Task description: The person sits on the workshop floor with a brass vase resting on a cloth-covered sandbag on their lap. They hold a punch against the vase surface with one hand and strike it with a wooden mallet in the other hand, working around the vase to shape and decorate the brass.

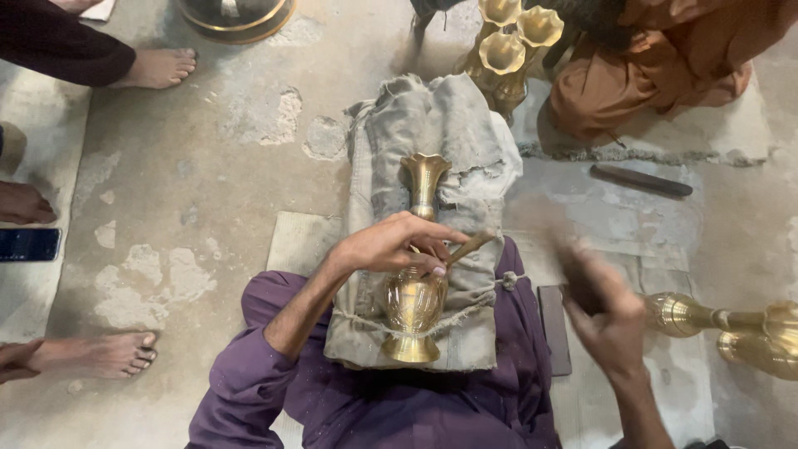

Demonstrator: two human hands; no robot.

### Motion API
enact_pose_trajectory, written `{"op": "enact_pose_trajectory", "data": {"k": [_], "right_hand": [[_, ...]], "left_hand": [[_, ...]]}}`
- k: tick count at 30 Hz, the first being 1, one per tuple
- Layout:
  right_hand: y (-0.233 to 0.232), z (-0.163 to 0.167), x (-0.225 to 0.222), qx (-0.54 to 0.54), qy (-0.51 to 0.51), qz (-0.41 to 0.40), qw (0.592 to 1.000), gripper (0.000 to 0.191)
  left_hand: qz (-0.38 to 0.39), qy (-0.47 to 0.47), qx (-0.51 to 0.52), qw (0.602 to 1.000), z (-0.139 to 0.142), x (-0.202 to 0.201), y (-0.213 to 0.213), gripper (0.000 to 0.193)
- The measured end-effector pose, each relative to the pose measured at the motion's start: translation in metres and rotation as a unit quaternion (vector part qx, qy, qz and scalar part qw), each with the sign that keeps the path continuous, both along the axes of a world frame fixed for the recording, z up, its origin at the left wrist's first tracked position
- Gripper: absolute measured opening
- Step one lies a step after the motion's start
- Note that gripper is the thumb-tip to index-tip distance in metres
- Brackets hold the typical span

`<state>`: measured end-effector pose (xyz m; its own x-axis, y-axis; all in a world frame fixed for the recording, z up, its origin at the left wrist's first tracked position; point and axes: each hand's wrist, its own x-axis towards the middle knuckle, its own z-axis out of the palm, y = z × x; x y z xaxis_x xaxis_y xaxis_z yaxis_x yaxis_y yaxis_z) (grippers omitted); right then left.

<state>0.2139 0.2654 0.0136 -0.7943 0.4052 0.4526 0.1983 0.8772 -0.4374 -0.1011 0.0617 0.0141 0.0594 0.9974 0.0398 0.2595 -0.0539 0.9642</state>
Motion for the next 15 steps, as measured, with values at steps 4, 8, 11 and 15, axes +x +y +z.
{"op": "enact_pose_trajectory", "data": {"k": [4, 8, 11, 15], "right_hand": [[-0.006, -0.019, 0.011, -0.050, -0.095, -0.087, 0.990, 0.075], [-0.014, -0.031, 0.010, -0.071, -0.185, -0.068, 0.978, 0.075], [-0.021, -0.035, 0.010, -0.002, -0.258, -0.029, 0.966, 0.079], [-0.018, -0.035, 0.008, -0.073, -0.285, -0.101, 0.950, 0.063]], "left_hand": [[-0.003, -0.030, -0.019, 0.999, -0.003, -0.005, 0.001, 0.061], [0.003, -0.010, -0.014, 1.000, -0.004, -0.008, 0.004, 0.063], [-0.020, -0.007, -0.008, 1.000, -0.005, -0.009, 0.007, 0.059], [-0.043, -0.012, 0.016, 0.999, -0.007, -0.009, 0.010, 0.059]]}}
